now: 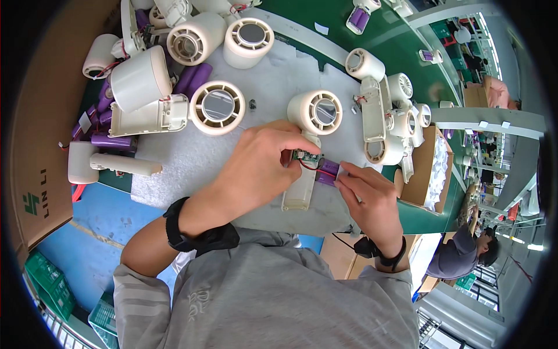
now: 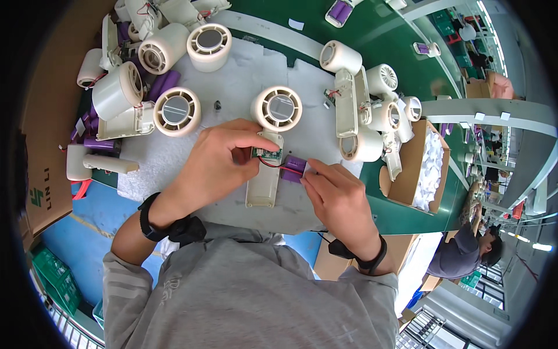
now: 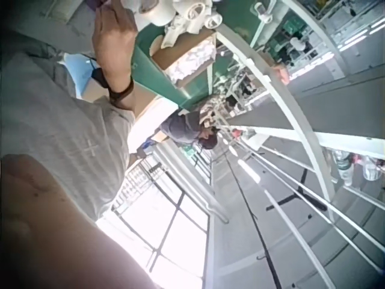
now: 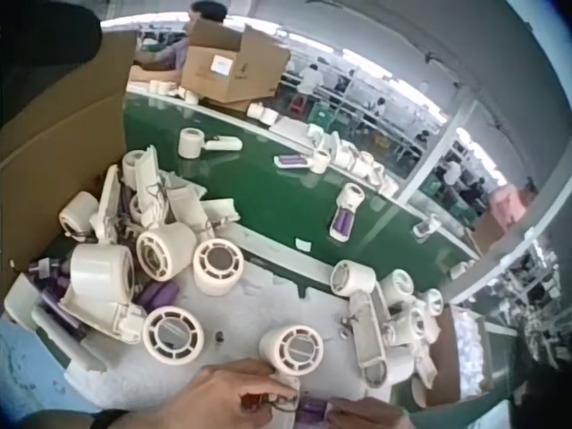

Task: The person assembles mini portable fans by connecting battery wires to circuit boards, inserting the batteries and circuit boards into the fan housings, and placing the assembled components onto the table.

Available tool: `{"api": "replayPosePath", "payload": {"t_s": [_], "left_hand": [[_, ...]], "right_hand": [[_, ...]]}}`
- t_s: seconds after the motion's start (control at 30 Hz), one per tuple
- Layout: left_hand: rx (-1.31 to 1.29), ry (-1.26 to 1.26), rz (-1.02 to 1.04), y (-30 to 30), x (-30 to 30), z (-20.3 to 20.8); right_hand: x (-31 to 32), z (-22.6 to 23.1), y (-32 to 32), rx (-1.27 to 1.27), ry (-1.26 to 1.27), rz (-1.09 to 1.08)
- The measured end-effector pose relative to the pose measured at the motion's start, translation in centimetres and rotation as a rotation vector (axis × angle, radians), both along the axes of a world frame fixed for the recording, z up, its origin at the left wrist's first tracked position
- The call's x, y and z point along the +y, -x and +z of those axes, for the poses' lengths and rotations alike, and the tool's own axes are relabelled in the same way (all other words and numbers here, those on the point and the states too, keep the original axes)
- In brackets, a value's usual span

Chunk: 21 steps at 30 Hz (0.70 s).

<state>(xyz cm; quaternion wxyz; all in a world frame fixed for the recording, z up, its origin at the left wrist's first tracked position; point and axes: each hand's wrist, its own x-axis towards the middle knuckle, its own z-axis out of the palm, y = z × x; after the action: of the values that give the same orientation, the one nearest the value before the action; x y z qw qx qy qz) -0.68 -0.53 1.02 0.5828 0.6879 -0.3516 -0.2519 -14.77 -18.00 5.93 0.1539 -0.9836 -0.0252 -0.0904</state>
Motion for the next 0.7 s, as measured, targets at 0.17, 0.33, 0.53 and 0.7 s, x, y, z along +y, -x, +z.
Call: {"api": "replayPosePath", "payload": {"t_s": [0.17, 0.33, 0.53, 0.7], "left_hand": [[0.008, -0.015, 0.011, 0.1, -0.1, 0.2], [-0.012, 0.031, 0.026, 0.1, -0.1, 0.1], [-0.008, -0.021, -0.004, -0.1, -0.1, 0.1], [-0.015, -0.017, -0.010, -0.1, 0.1, 0.0]], "right_hand": [[0.5, 0.5, -0.4, 0.065, 0.053, 0.022], [-0.2, -0.2, -0.1, 0.060, 0.066, -0.004], [-0.3, 0.3, 0.3, 0.096, -0.129, -0.062], [0.4, -0.4, 0.7, 0.004, -0.090, -0.090]]}}
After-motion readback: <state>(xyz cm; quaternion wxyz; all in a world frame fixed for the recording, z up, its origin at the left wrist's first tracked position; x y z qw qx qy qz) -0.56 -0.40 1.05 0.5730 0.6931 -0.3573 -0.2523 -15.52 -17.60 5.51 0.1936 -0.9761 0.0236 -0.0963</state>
